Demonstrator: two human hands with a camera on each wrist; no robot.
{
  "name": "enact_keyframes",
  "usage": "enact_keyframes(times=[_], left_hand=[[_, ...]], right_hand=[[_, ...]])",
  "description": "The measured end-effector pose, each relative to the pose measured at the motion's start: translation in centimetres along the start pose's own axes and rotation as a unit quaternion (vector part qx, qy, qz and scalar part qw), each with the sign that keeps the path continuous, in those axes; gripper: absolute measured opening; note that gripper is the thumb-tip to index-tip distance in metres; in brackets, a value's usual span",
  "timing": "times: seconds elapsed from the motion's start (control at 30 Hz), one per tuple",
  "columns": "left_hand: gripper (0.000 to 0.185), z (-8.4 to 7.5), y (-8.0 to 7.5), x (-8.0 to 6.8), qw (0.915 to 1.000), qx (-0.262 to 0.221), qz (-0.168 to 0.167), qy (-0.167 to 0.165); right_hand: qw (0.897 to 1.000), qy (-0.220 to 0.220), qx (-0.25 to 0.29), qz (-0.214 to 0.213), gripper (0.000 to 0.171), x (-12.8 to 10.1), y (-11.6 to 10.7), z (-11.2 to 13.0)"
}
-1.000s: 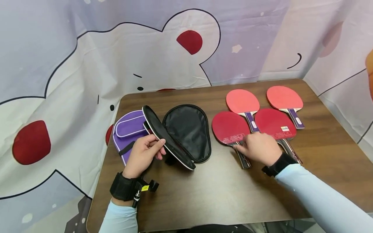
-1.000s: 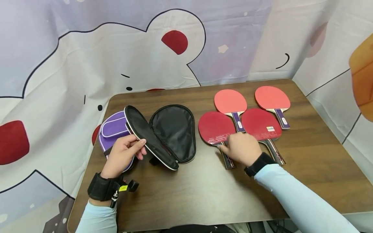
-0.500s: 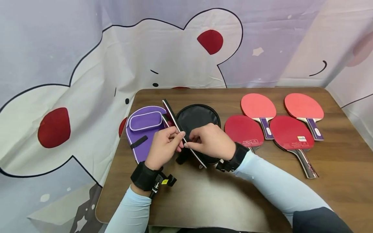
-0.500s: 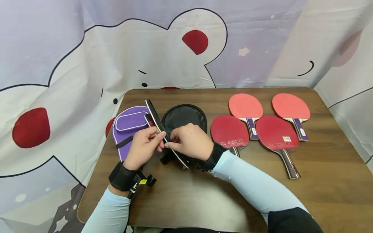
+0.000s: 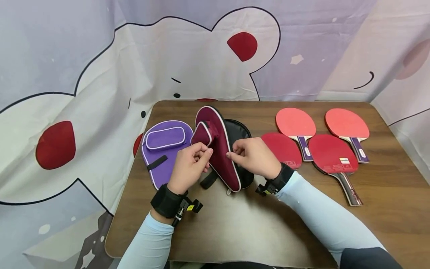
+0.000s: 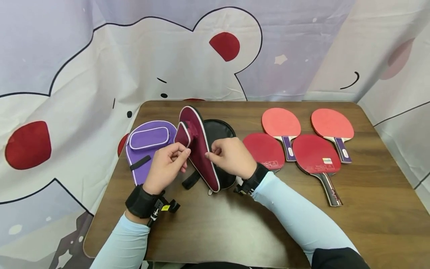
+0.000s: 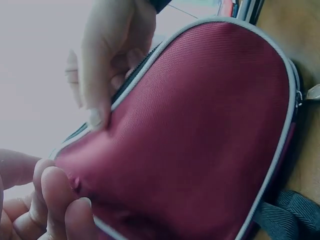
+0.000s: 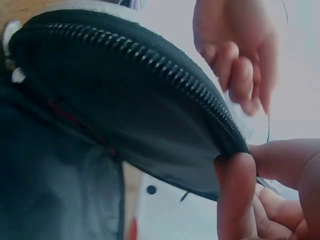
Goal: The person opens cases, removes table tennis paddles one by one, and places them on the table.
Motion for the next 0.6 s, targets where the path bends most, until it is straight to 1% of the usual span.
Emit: enact_keyframes(times=[0.07,0.17,0.23,0.3,0.37,0.47,0.6], left_hand=[[0.021,0.1,0.1,-0.1,1.0,0.007,0.0,0.001],[0.018,0.3,0.2,-0.1,0.9999,0.013,0.003,0.001],[0.017,0.3,0.2,-0.1,0.9999,0.015,0.005,0.002],[0.015,0.2,-0.1,-0.1,0.9998,0.017,0.004,0.003],[0.013,0.2,-0.5,-0.1,0.9998,0.021,-0.002,0.005],[0.012,0.3,-1.3,-0.2,0.9995,0.028,-0.01,0.002],[0.013,0.4,-2.0,-0.1,0.9991,0.038,-0.017,-0.003]], right_hand=[[0.999,0.025,0.031,0.018,0.027,-0.3,0.0,-1.3],[0.994,0.063,0.081,0.04,0.026,-0.6,0.0,-3.3],[0.991,0.082,0.099,0.043,0.026,-0.7,0.0,-4.5],[0.989,0.093,0.108,0.04,0.025,-0.7,0.0,-5.4],[0.988,0.1,0.108,0.038,0.024,-0.6,0.2,-6.3],[0.987,0.118,0.1,0.049,0.023,-0.6,0.5,-7.4],[0.985,0.143,0.066,0.066,0.026,-0.6,0.7,-8.6]])
Point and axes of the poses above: each hand's wrist, its own x-axis towards the middle knuckle, its own y-axis out of the palm, z = x × y, the point moved 3 cm from there along x, towards the middle knuckle, and after that the axes turned 14 degrees about -x, right-handed, at the moved point
